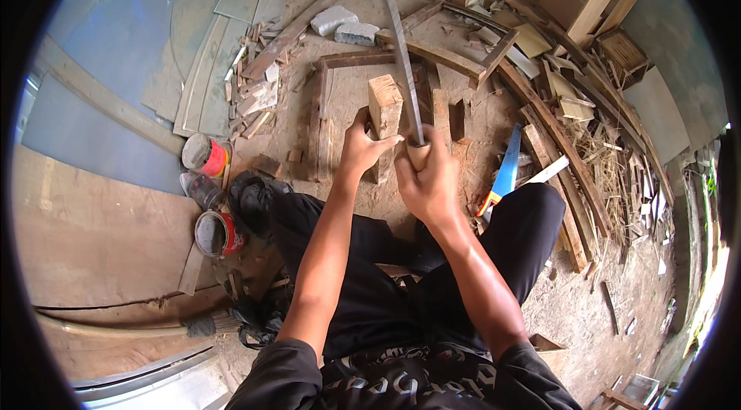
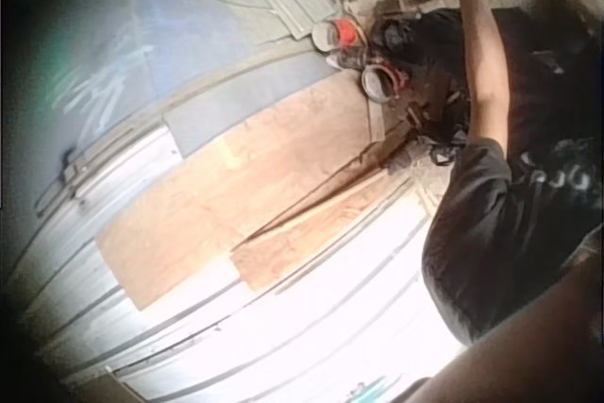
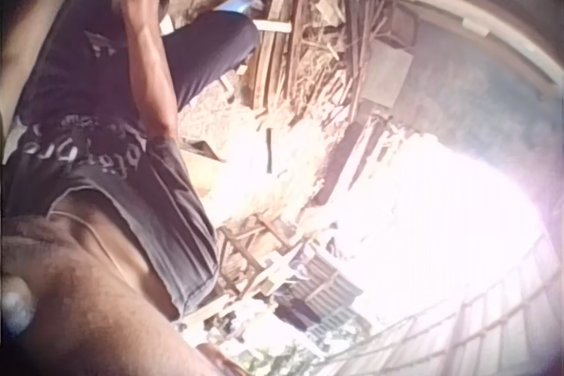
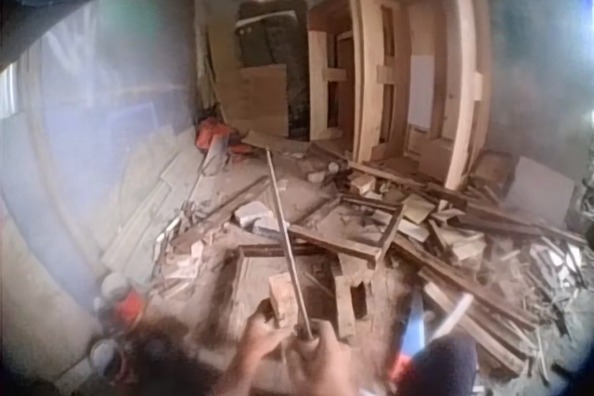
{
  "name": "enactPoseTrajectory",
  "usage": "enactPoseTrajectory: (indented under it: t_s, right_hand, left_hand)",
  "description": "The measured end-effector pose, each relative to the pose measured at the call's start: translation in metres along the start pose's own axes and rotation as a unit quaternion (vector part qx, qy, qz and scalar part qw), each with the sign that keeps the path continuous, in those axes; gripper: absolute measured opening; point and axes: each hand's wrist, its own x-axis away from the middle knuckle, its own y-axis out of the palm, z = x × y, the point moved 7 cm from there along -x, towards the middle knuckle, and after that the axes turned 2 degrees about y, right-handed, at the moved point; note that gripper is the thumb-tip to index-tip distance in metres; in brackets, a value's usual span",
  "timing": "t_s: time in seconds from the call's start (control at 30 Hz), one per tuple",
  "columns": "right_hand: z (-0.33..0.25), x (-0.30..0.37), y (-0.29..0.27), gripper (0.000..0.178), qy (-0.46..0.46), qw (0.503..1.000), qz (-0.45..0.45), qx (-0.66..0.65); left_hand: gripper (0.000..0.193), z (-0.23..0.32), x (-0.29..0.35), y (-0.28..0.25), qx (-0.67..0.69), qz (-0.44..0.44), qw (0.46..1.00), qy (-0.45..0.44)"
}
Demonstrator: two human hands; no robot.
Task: The person uses a hand saw to cut a small wooden block while sitting on the floor. They then use a chisel to carve and shape the cut piece of wood.
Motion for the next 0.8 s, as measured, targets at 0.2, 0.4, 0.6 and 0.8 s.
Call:
enactPoseTrajectory:
  t_s: [0.2,0.4,0.6,0.8]
  right_hand:
    - [0.010,-0.003,0.000,0.026,0.002,0.997,0.018,0.079]
    - [0.059,0.003,0.010,0.023,0.120,0.990,-0.026,0.075]
    - [0.093,-0.003,0.021,0.028,0.240,0.926,-0.169,-0.238]
    - [0.036,0.007,-0.001,0.029,0.009,0.999,0.024,-0.022]
  left_hand:
    - [0.069,0.006,-0.001,0.010,-0.031,0.004,0.999,-0.021]
    - [0.068,0.006,0.002,0.007,-0.036,-0.026,0.999,0.001]
    - [0.066,0.007,0.001,0.006,-0.017,-0.021,1.000,0.005]
    - [0.064,0.000,-0.002,-0.003,0.002,-0.003,1.000,0.010]
